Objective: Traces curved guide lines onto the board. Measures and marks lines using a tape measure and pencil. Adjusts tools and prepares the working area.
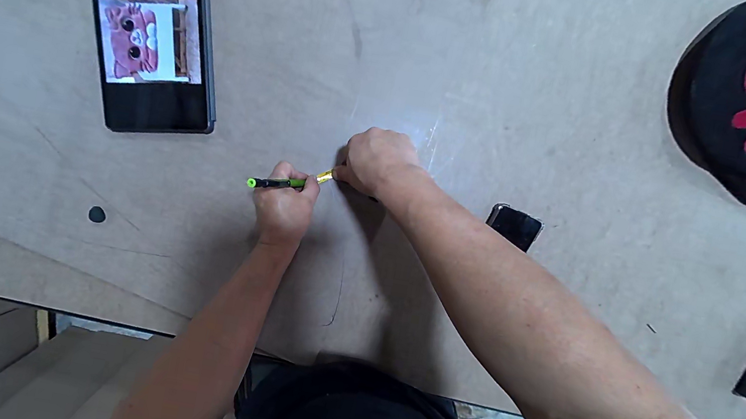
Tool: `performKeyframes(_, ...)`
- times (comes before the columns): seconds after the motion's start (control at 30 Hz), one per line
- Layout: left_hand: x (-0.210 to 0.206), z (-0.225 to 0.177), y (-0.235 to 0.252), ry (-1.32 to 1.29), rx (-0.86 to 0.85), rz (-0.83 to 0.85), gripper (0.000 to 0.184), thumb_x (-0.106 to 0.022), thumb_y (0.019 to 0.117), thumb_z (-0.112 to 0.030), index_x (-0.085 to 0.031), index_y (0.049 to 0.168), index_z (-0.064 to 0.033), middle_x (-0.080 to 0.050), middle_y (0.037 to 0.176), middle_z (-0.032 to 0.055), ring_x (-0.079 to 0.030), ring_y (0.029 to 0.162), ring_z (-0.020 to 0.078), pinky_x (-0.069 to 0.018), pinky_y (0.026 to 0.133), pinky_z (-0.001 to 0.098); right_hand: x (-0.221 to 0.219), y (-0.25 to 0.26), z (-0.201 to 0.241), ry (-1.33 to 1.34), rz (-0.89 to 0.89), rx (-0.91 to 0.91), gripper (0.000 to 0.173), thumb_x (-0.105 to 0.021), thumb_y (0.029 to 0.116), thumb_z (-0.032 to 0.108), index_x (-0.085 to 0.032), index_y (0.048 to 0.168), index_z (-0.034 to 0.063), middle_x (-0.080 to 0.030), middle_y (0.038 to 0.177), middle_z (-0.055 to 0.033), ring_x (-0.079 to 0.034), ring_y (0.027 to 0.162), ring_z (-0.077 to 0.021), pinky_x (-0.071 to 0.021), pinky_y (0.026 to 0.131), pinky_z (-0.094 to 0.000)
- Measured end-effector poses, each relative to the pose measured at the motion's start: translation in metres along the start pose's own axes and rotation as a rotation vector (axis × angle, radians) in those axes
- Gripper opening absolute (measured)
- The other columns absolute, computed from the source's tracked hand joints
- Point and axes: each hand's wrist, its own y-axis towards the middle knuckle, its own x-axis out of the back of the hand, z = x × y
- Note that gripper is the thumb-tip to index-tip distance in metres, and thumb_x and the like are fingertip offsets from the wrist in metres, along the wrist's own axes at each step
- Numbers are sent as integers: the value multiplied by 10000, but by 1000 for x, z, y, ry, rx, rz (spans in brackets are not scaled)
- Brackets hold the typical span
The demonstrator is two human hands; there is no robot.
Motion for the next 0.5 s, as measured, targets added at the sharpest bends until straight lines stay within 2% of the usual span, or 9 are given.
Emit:
performKeyframes(0.37, 3, -1, -4, 31, 21, 52, 158, -725, 902, -198, -629, 816, -107, -678, 735, 10, -645, 671, 100, -501, 637, 342, -5, -3, -1, -3, 5, 2, 463, -615, 971, 540, -703, 918, 89, -701, 985, -167, -692, 968, -373, -528, 718, -593)
performKeyframes(0.5, 4, -1, -7, 3, 27, 77, 169, -733, 908, -202, -634, 833, -87, -673, 744, 32, -646, 678, 133, -516, 647, 375, -10, -6, -3, 8, 5, 2, 463, -615, 964, 551, -715, 924, 101, -701, 983, -171, -691, 962, -378, -528, 716, -601)
